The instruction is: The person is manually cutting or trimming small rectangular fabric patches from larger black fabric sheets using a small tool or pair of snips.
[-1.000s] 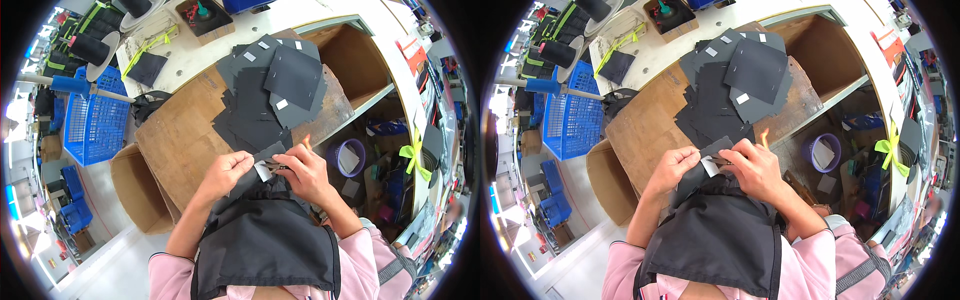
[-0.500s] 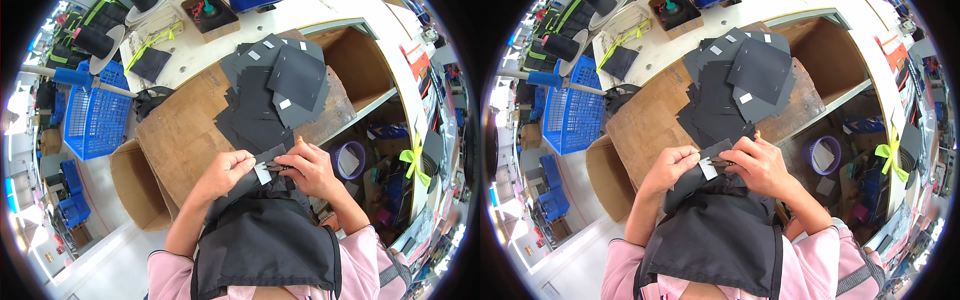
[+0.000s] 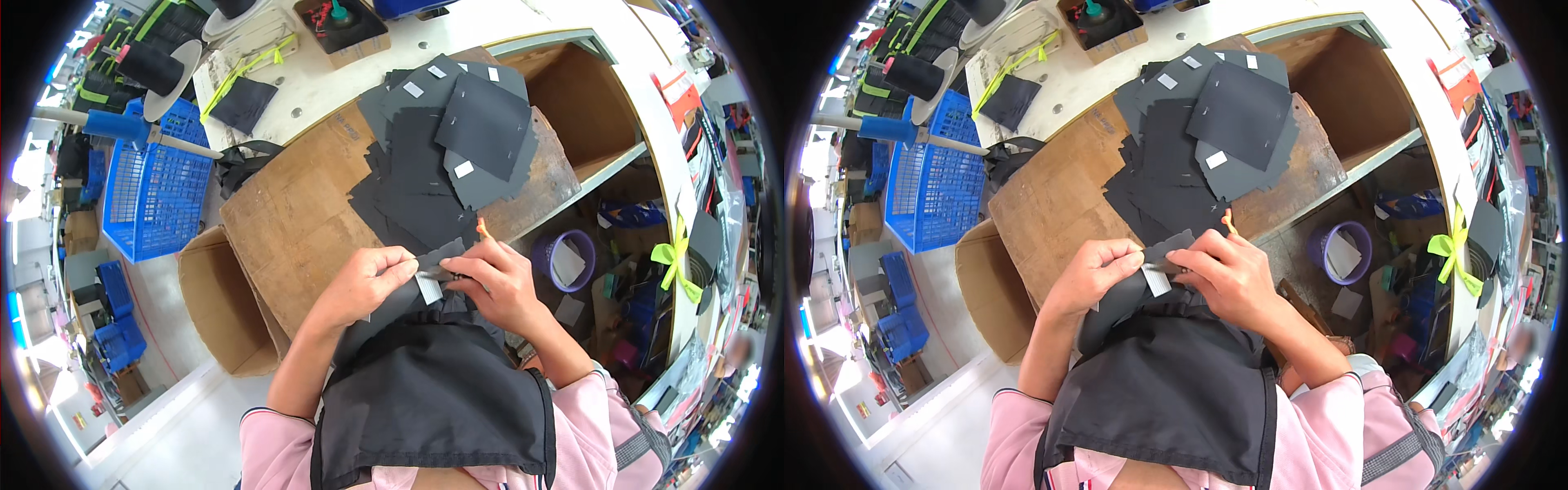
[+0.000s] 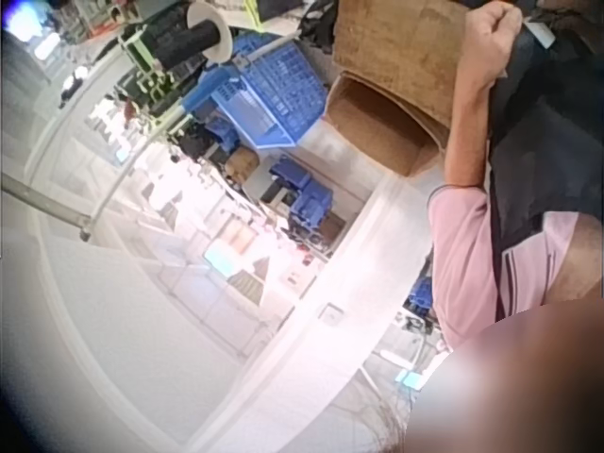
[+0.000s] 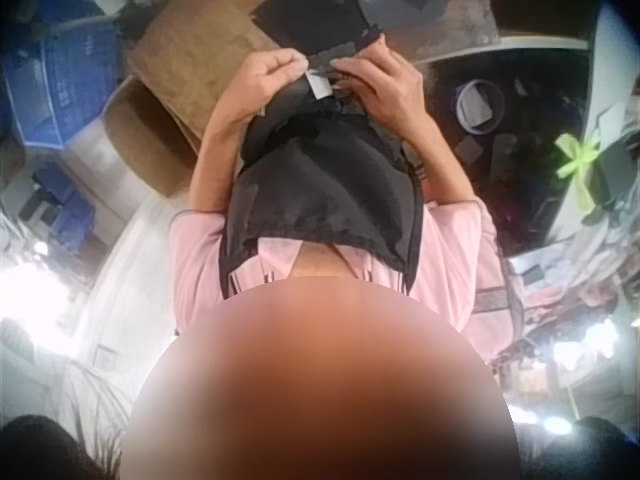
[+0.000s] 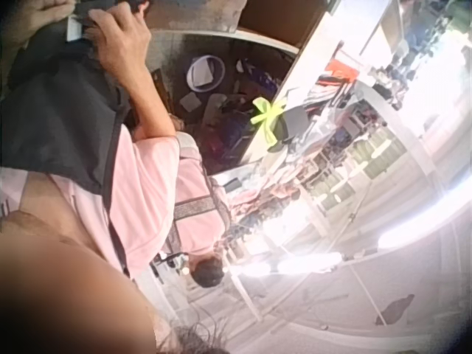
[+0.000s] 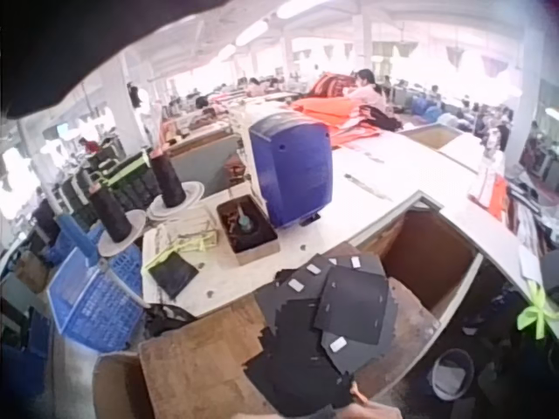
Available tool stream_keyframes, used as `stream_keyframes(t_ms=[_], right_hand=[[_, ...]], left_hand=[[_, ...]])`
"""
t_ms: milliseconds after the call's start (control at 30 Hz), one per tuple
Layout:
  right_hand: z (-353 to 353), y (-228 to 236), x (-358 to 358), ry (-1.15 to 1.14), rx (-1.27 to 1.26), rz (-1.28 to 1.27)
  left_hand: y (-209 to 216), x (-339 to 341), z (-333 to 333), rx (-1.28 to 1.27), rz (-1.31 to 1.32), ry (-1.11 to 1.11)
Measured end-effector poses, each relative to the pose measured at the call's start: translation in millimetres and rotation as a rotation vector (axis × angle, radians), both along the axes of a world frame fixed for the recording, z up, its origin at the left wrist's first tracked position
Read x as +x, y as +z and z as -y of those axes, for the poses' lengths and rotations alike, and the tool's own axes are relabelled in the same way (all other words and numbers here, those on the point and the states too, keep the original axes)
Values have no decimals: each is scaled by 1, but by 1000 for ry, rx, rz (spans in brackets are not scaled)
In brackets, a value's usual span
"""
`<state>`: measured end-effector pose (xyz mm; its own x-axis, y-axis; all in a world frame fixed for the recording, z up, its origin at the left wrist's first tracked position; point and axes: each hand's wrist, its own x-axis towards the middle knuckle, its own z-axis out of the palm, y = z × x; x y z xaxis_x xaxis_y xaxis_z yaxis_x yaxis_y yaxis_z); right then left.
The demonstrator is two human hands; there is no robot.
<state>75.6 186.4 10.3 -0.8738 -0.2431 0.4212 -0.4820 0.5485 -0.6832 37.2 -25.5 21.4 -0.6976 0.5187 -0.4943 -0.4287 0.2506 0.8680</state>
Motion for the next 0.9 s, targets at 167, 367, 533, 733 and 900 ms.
stream_keyframes(t_ms=[167, 367, 533, 733, 900], right_hand=[[2, -16, 1, -123, -90, -19], [14, -56, 14, -59, -1110, 1275], [43, -66, -24, -61, -1319, 1354], [41, -53, -39, -136, -1133, 1060], [32, -18, -47, -41, -617, 803]], left_hand=[[4, -7, 7, -2, -48, 145], [10, -15, 3, 256, -283, 566], [-16, 1, 11, 529, -75, 804], [-57, 22, 70, 531, -98, 745], [-2, -14, 54, 176, -554, 574]])
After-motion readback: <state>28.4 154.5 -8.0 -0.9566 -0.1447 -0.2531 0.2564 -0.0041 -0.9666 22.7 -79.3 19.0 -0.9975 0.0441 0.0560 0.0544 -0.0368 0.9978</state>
